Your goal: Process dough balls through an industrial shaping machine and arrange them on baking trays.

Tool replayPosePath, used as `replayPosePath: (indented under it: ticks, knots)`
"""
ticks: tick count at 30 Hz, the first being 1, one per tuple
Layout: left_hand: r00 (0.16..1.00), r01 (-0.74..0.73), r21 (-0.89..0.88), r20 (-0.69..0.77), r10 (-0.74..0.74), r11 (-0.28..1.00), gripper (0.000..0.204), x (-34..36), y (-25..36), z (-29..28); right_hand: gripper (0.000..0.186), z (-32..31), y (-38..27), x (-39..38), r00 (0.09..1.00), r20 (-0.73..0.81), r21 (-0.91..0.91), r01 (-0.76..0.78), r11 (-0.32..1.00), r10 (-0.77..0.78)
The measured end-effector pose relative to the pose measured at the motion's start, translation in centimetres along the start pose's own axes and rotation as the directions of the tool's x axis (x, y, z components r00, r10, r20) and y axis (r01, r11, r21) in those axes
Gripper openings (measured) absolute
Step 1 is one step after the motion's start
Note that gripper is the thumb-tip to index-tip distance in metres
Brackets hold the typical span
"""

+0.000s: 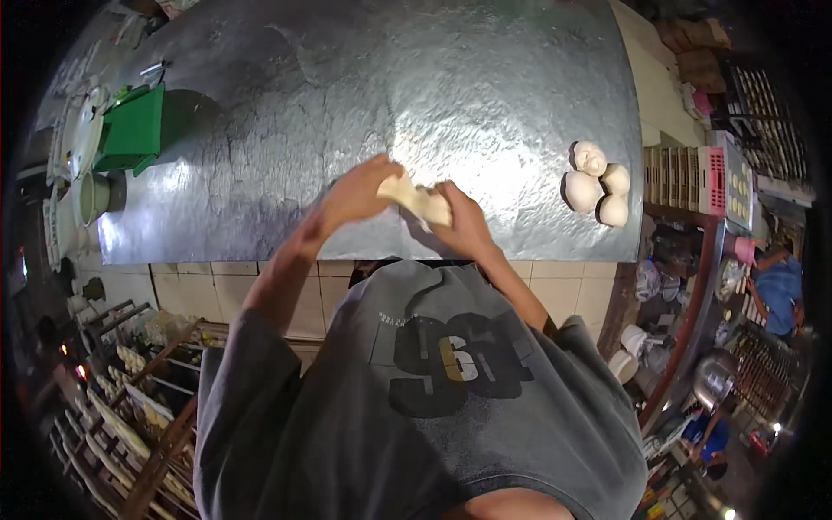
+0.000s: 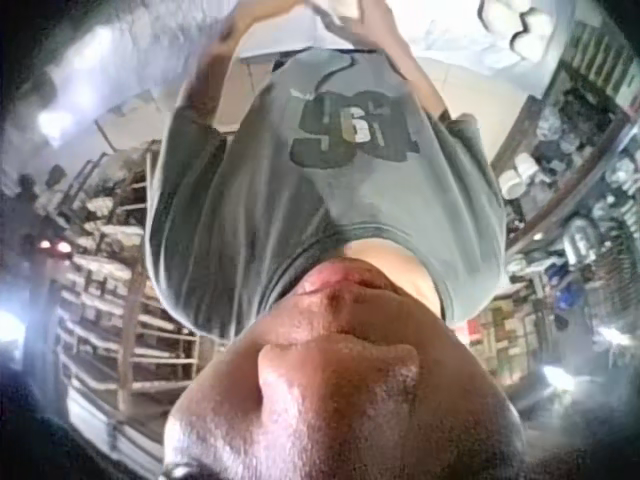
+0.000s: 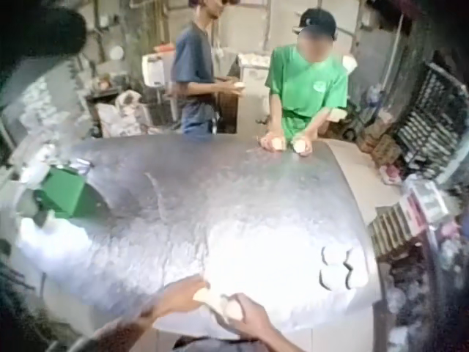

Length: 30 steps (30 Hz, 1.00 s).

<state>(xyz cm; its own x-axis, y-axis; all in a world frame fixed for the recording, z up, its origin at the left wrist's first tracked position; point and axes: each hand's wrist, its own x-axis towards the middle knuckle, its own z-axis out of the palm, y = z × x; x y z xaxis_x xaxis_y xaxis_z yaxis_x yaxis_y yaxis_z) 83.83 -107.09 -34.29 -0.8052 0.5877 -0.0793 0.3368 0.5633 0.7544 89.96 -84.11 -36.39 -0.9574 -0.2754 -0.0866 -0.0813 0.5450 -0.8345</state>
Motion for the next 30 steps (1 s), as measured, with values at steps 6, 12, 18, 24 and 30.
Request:
replayPosePath:
  ticks: [6,12,18,24,30]
  knots:
    - [0.755,0.268,-0.015,-0.618,-0.22,0.963,0.02,-13.4,10.1,-5.7,0.03,-17.9,-3.0,-8.5,0.798,-0.577,-0.118,0.132,0.984,-0.176]
    - [0.311,0.695,-0.127,-0.834,-0.455,0.708,0.04,-15.1,1.3,-2.2,0.038,-13.3,4.3,-5.8,0.608,-0.785,0.021,-0.167,0.986,0.12]
    - [0.521,0.8,0.376,-0.822,-0.231,0.468,0.062,-12.4,-6.2,4.2,0.038,-5.3,5.4,-3.9,0.877,-0.403,-0.49,0.034,0.871,-0.261]
    - [0.59,0.718,0.348,-0.764,-0.262,0.603,0.046,-10.6,-13.4,-0.3,0.024,-3.1,8.1,3.3,0.873,-0.417,-0.828,-0.251,0.501,-0.253]
    - [0.586,0.738,0.401,-0.78,-0.219,0.543,0.031,-6.2,-20.8,-9.9,0.044,-9.0,12.4,12.8,0.922,-0.372,-0.799,-0.26,0.542,-0.107]
